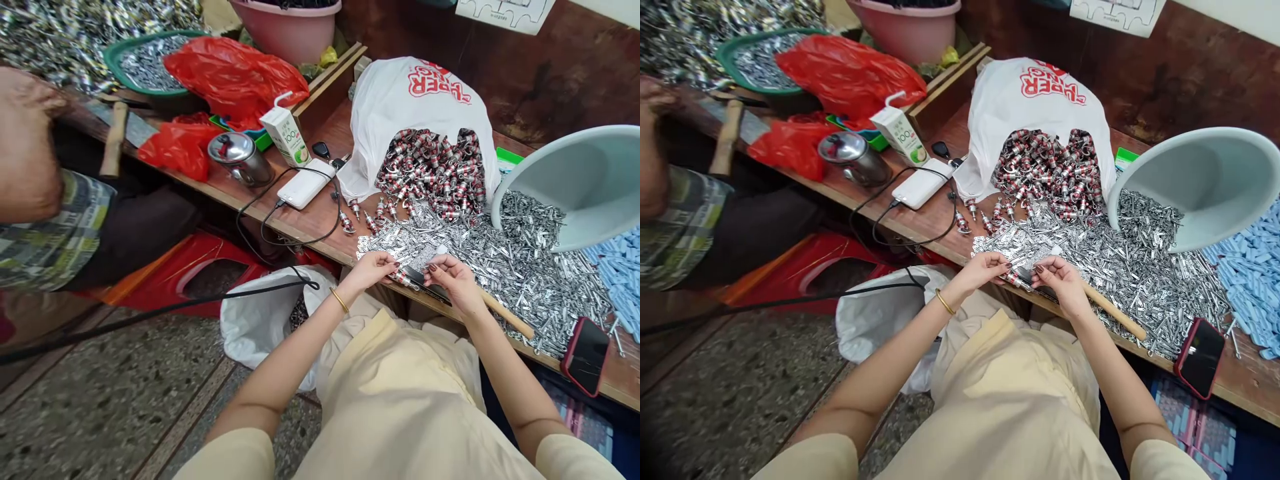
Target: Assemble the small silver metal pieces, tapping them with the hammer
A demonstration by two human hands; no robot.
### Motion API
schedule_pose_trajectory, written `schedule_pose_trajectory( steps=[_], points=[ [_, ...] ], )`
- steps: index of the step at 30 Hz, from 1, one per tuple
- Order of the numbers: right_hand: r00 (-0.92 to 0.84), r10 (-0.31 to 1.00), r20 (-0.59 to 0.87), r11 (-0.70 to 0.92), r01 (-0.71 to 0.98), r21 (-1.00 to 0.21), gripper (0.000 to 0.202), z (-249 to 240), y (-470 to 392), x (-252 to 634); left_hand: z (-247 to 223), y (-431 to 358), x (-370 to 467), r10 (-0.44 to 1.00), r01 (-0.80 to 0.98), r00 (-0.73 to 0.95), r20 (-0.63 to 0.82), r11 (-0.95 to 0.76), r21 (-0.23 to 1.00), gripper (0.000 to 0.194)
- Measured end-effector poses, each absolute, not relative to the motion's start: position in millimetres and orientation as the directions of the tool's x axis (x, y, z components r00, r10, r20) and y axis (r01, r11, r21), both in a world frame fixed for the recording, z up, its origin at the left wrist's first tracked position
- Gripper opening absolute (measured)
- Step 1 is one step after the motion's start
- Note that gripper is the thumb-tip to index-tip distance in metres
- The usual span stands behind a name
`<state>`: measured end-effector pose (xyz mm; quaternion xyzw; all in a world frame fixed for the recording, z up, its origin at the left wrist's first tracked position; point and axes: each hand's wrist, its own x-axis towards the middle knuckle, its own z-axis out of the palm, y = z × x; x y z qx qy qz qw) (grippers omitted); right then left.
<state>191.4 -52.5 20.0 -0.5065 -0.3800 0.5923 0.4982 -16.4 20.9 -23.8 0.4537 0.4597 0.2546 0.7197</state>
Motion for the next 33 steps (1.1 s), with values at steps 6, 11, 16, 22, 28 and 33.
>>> schedule_pose_trajectory(
  steps=[6,11,16,22,28,33],
  points=[
    [-0.023,0.985,-0.173,-0.173,-0.012,-0.985,0.033,17,-49,188,-25,20,-18,0.780,0.041,0.472,-0.412,0.447,0.894,0.017],
    [-0.050,0.997,-0.060,-0.043,0.293,-0.955,0.023,20,-42,184,-24,20,-17,0.778,0.059,0.467,-0.420,0.446,0.893,0.014],
    [-0.148,0.982,-0.117,-0.118,0.001,-0.993,0.030,23,-36,179,-25,20,-16,0.780,0.063,0.475,-0.407,0.431,0.900,0.012],
    [-0.162,0.970,-0.183,-0.207,-0.147,-0.967,0.035,26,-33,178,-29,21,-16,0.781,0.062,0.485,-0.394,0.418,0.906,0.010],
    [-0.132,0.962,-0.239,-0.256,-0.126,-0.958,0.037,24,-28,182,-32,20,-15,0.791,0.042,0.479,-0.382,0.414,0.909,0.008],
    [-0.099,0.973,-0.210,-0.216,-0.056,-0.975,0.032,21,-24,184,-31,19,-14,0.797,0.043,0.480,-0.365,0.394,0.918,0.006]
  ],
)
